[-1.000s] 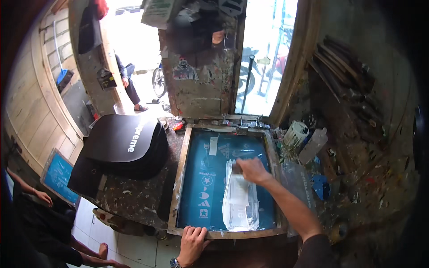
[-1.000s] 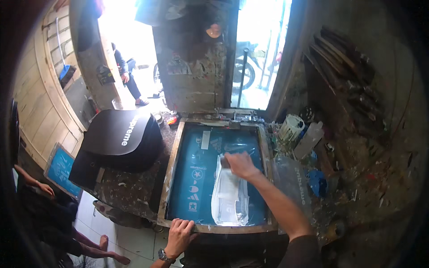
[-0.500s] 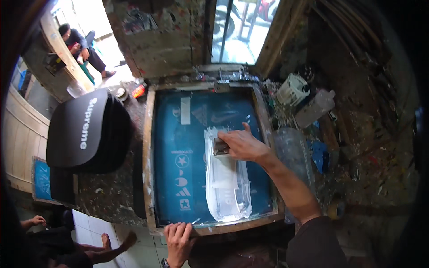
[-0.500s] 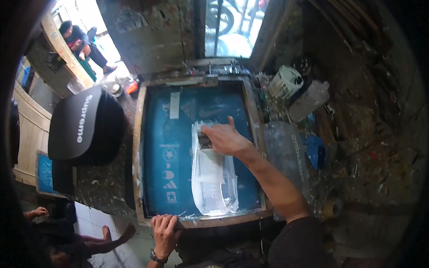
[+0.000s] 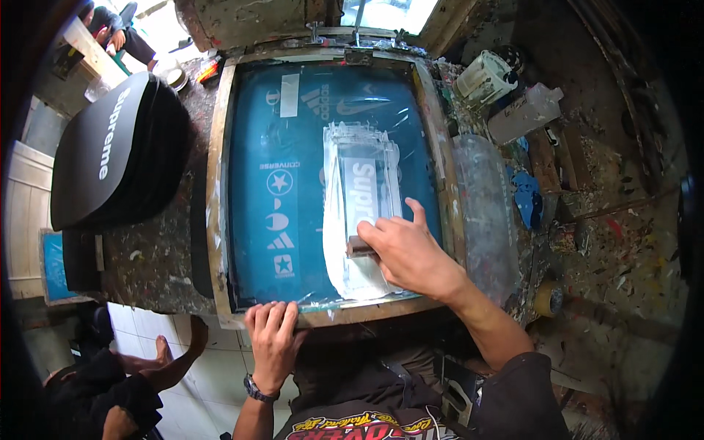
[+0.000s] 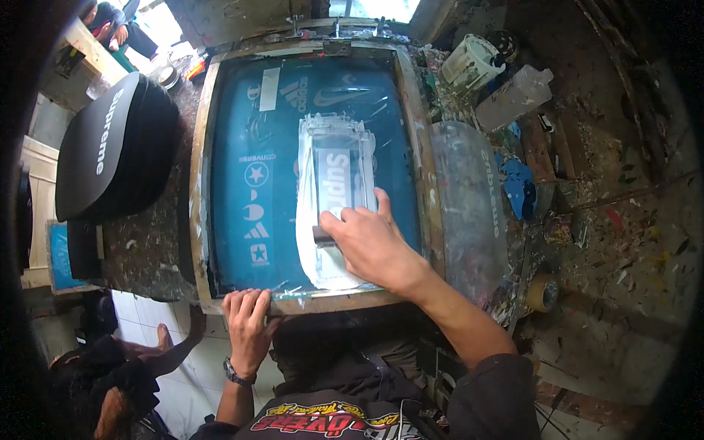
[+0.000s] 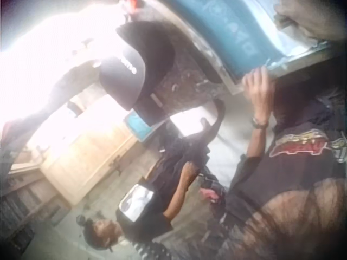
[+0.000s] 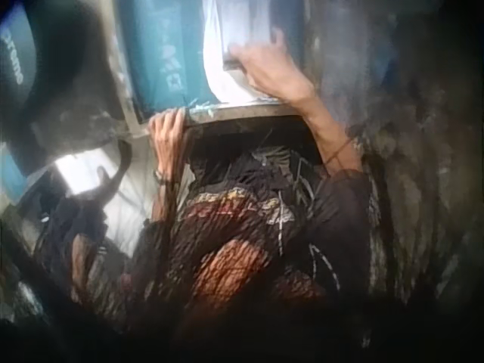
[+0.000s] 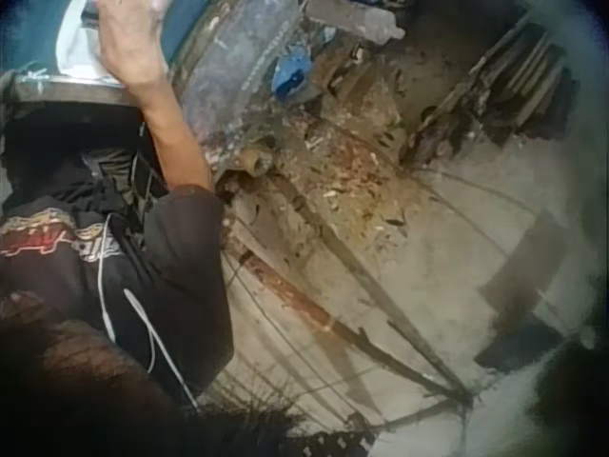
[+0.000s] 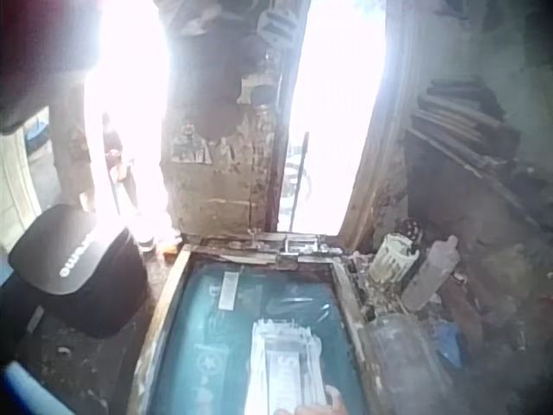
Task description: The person performs screen printing on black panels using a squeegee and white ink, then removes the panels and hands them to an assistant.
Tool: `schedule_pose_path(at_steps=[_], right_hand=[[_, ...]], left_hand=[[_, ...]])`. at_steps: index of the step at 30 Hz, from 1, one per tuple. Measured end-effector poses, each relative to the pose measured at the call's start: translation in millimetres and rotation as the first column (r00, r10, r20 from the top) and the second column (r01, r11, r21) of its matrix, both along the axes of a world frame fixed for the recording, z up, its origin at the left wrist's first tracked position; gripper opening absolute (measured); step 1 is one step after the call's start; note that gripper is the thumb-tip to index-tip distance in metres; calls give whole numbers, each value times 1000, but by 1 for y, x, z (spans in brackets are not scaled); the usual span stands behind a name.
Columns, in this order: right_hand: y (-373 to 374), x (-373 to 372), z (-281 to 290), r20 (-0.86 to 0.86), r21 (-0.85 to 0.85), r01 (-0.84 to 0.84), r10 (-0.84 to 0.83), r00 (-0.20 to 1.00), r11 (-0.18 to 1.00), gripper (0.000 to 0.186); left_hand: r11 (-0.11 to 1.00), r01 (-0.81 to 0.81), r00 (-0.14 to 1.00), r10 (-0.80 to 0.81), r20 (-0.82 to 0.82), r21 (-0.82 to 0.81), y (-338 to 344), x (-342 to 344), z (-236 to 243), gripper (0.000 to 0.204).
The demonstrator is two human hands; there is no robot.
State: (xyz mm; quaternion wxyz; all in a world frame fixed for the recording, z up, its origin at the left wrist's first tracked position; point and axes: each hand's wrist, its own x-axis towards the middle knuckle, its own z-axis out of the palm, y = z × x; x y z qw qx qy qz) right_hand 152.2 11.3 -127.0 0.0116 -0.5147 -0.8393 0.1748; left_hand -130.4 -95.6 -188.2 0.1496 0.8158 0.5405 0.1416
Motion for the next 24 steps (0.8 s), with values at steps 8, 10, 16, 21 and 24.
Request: schedule_pose_path(at_steps=[8, 10, 16, 21, 24], right_hand=[[-75, -16, -8, 48, 105, 43, -49, 998, 994, 45], [-82, -14, -11, 57, 157, 41, -50, 997, 987, 48], [-106, -18, -10, -31, 468, 102, -99, 995, 878, 34], [-120, -23, -29, -70, 581, 233, -238, 969, 780, 27], [-124, -28, -19, -134, 607, 256, -220, 966, 752, 39]], left_hand=[[997, -1, 996, -6, 89, 77, 1, -4, 4, 51], [995, 21, 998, -27, 65, 95, 4, -3, 12, 48], [994, 14, 1000, -15, 12, 111, 2, 0, 25, 42], [986, 41, 999, -43, 13, 159, 0, 3, 34, 40], [990, 42, 999, -42, -4, 137, 2, 1, 49, 42]])
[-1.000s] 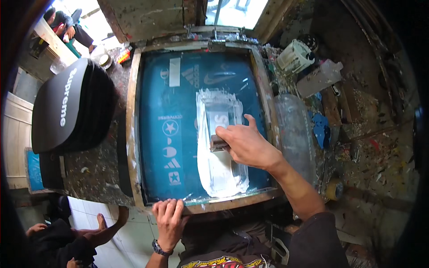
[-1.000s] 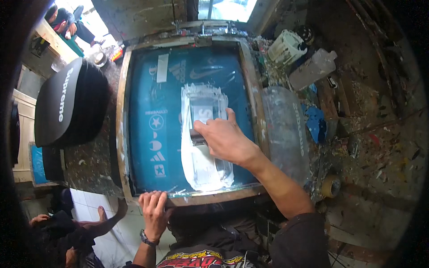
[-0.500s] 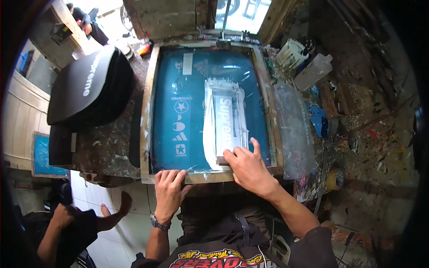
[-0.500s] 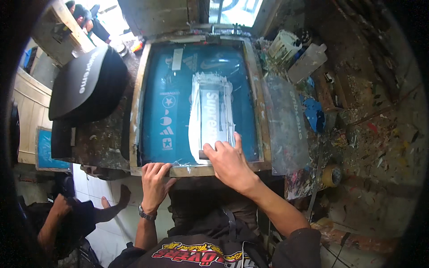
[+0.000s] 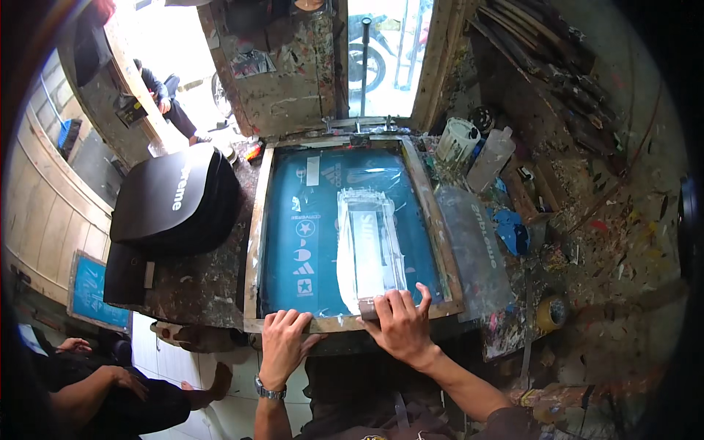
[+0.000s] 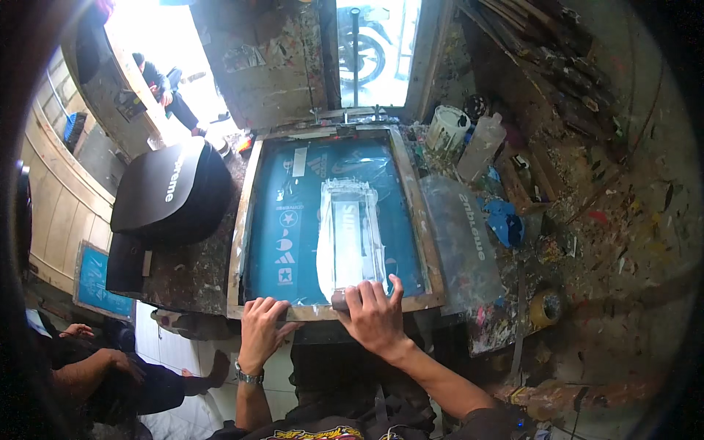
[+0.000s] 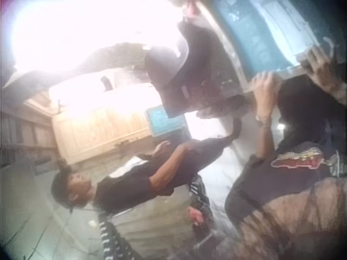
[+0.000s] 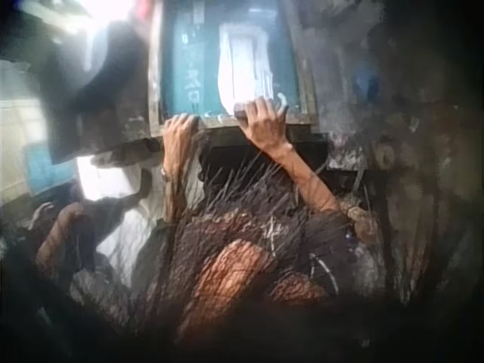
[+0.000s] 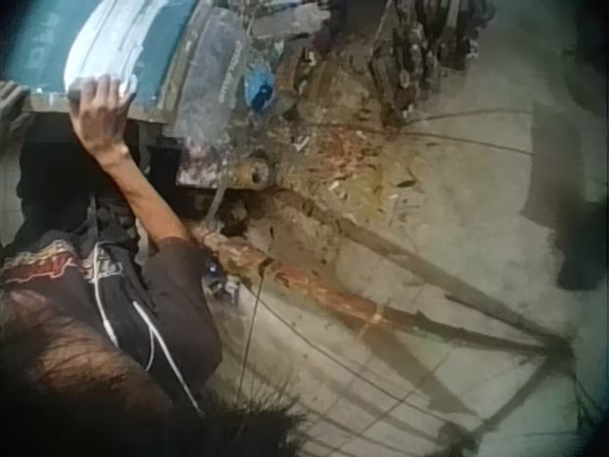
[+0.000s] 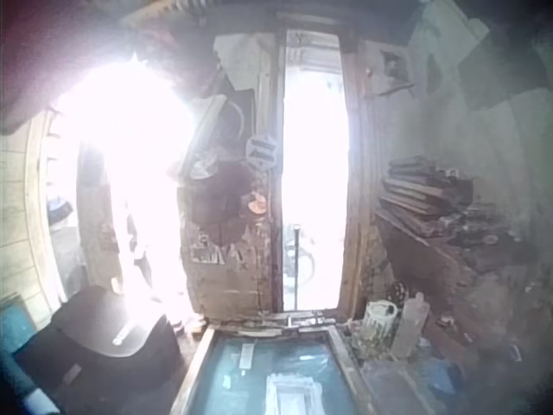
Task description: The person performs screen printing on black panels using a squeegee and white ink, then removes the panels and hands them to an assistant.
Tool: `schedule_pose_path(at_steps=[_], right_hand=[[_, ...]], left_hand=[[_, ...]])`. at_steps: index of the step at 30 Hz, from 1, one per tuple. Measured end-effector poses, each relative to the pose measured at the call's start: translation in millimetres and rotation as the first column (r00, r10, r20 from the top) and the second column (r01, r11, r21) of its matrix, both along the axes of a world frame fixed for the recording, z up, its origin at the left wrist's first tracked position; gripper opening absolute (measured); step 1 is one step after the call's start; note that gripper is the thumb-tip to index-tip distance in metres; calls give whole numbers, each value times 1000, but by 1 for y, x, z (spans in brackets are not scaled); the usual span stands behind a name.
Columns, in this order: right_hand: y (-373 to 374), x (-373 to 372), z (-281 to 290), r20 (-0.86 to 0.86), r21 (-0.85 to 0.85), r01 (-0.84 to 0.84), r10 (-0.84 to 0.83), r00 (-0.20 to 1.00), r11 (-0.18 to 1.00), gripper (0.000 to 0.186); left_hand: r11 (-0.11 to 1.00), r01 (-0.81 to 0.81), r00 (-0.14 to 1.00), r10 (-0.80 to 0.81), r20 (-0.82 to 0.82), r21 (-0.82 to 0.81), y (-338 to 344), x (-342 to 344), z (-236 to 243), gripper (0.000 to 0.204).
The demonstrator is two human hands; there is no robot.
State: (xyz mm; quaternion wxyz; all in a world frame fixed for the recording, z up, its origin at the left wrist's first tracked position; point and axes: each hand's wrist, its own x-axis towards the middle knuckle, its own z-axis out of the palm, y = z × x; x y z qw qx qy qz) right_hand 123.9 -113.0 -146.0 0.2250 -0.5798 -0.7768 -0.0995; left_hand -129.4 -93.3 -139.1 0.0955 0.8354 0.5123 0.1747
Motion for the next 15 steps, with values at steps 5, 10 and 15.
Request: schedule_pose_path(at_steps=[5, 10, 15], right_hand=[[14, 0, 48, -40, 155, -66, 73, 996, 986, 45], [57, 19, 113, 42, 262, -132, 126, 991, 956, 45], [91, 12, 188, 53, 279, -163, 154, 987, 946, 46]], left_hand=[[990, 85, 996, -85, -4, 113, 11, -17, 56, 44], [906, -44, 999, 35, 28, 420, 34, 14, 103, 51], [657, -341, 933, 153, 324, 672, 16, 6, -1, 68]])
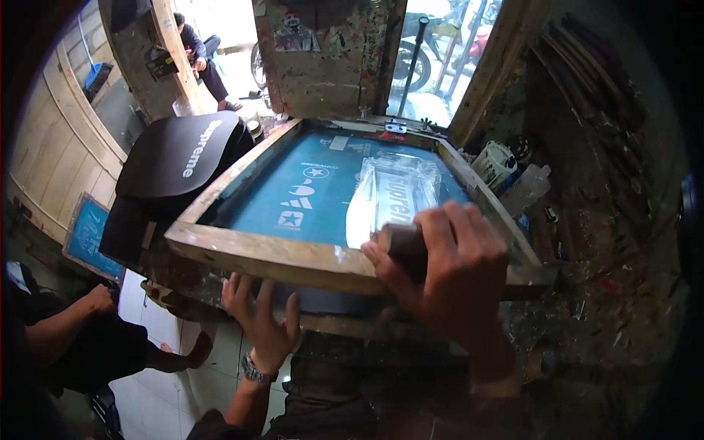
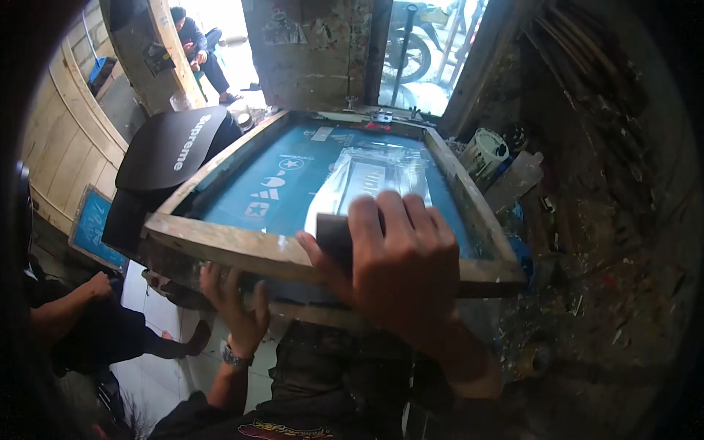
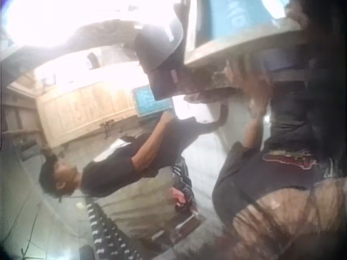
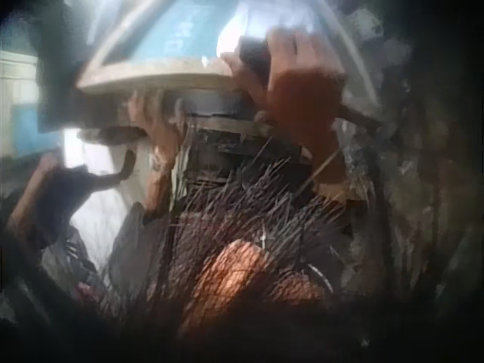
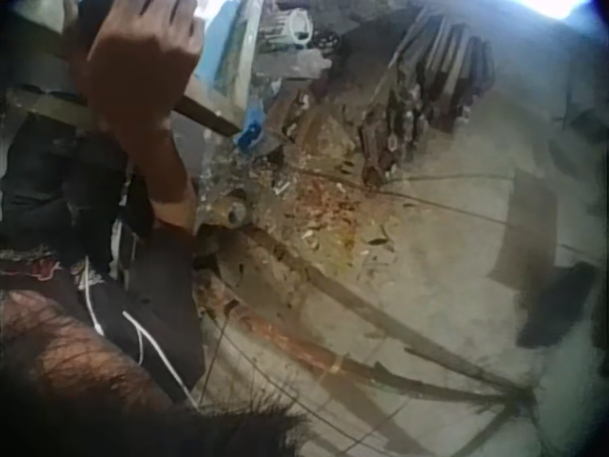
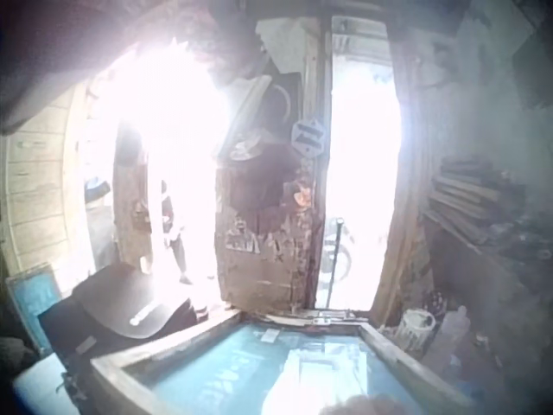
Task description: The person performs screen printing on black panels using a squeegee and white ink, then removes the panels and hands them to an assistant.
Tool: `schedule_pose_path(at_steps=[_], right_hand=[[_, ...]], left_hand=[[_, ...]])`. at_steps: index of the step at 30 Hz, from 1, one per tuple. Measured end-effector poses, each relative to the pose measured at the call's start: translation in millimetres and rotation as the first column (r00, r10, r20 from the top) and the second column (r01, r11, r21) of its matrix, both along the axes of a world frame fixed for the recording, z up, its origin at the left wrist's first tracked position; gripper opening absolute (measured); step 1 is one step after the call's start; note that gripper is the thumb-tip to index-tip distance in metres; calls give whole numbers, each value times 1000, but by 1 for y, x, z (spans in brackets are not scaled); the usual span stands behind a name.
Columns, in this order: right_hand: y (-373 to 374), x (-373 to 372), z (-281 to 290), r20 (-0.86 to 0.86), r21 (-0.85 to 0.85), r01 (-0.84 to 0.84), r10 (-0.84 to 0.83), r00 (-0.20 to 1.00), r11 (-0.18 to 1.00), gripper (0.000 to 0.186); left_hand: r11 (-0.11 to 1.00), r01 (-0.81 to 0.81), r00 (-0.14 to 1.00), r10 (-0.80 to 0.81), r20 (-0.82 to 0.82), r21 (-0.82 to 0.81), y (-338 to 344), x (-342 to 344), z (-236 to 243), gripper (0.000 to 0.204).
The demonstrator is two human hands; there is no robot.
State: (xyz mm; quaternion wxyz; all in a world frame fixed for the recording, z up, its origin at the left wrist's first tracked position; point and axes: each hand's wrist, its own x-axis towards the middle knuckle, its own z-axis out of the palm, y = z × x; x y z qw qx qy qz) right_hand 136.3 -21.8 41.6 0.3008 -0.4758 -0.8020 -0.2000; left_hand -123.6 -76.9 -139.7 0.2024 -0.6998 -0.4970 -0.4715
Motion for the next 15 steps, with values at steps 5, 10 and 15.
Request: schedule_pose_path(at_steps=[5, 10, 15], right_hand=[[52, -1, 47, -145, -66, -33, 23, 989, 997, 47], [68, 13, 109, -54, -138, 117, -126, 991, 984, 65], [111, 22, 134, -116, -243, 21, -51, 992, 970, 70]], left_hand=[[524, -483, 837, 512, -194, -701, 16, 0, -92, 90], [468, -438, 851, 491, -186, -768, 14, -6, -97, 80], [810, 359, 661, 130, 739, -463, 50, -9, -61, 55]])
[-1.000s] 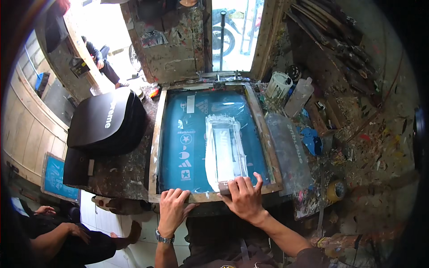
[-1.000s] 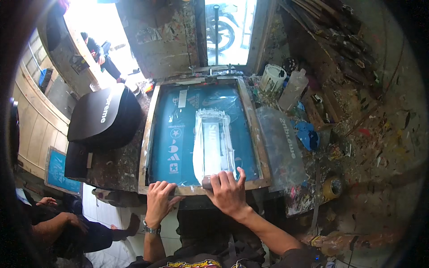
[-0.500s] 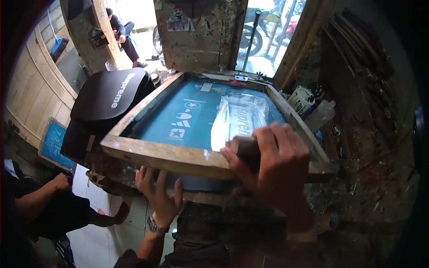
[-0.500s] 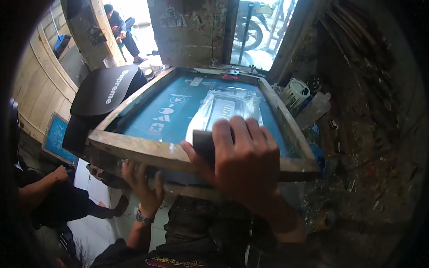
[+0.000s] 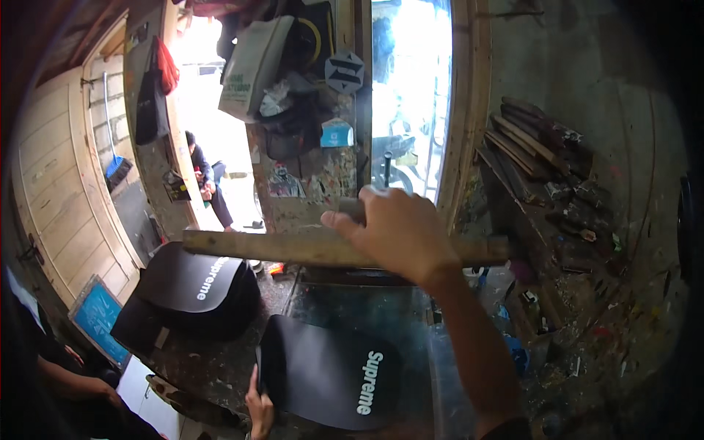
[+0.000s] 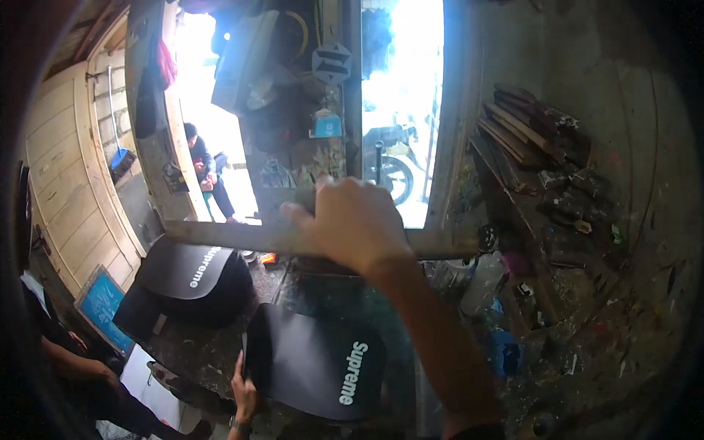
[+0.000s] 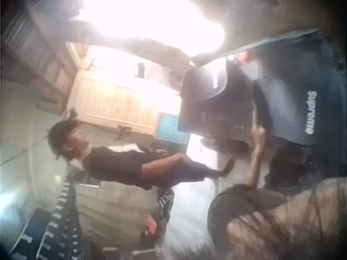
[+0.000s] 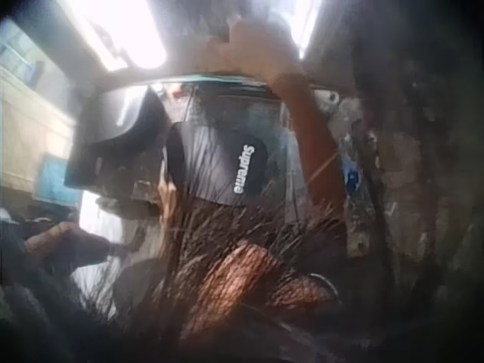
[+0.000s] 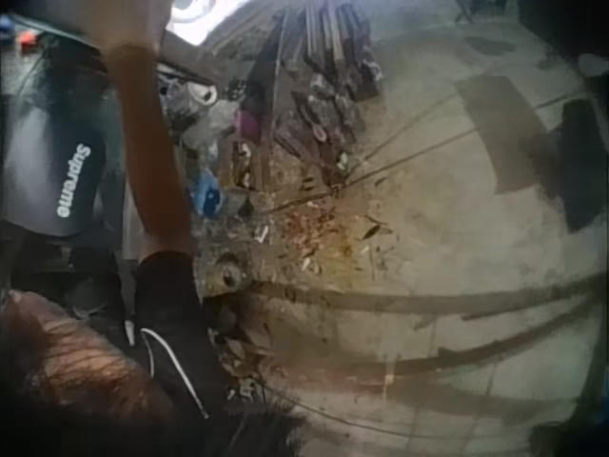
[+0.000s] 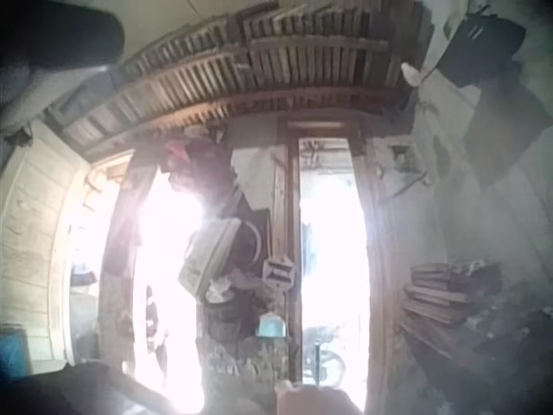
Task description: The person performs screen printing on black panels using a squeegee and white ink, then removes the panels and hands them to an assistant.
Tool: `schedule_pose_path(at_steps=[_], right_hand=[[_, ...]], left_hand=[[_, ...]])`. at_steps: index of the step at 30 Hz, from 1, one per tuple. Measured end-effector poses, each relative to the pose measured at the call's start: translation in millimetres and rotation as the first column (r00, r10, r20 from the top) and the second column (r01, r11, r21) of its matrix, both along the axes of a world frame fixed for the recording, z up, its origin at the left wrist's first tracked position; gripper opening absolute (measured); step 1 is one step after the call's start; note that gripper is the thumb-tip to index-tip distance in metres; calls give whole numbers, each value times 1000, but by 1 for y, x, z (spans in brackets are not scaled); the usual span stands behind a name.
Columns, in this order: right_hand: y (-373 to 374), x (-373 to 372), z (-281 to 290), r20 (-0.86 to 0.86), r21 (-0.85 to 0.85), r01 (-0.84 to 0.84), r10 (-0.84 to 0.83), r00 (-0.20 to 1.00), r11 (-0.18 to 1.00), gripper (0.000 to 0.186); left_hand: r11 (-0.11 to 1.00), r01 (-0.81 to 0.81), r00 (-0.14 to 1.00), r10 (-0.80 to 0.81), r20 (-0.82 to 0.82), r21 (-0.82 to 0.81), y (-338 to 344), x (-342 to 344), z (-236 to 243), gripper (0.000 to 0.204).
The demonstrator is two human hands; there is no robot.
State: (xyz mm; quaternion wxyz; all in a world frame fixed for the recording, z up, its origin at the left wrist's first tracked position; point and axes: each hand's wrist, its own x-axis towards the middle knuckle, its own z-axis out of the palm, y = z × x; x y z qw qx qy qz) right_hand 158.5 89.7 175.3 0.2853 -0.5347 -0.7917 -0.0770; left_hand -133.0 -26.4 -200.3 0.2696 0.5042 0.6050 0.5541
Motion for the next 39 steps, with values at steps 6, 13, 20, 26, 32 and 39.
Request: schedule_pose_path(at_steps=[6, 13, 20, 26, 32, 39], right_hand=[[65, 4, 47, -16, -82, -37, 36, 999, 996, 81], [101, 26, 68, -12, -28, 7, -8, 1000, 1000, 77], [114, 8, 73, 23, -115, 39, -37, 999, 993, 74], [145, 53, 75, -65, 52, 45, -42, 997, 998, 70], [143, 34, 81, -347, -135, -109, 56, 936, 985, 47], [157, 61, 62, 148, 34, -68, 62, 987, 997, 55]], left_hand=[[956, 100, 852, -225, 472, 275, 105, -18, 98, 46], [952, 104, 746, -267, 610, 289, 172, -218, 192, 35], [464, -636, 331, 886, -325, 616, 138, -356, 173, 45], [583, 151, 910, 234, -343, 798, -50, -97, 232, 28], [-21, 366, 785, -529, -321, 930, -126, -49, 230, 32], [403, 336, 941, -181, -285, 851, -87, -43, 216, 31]])
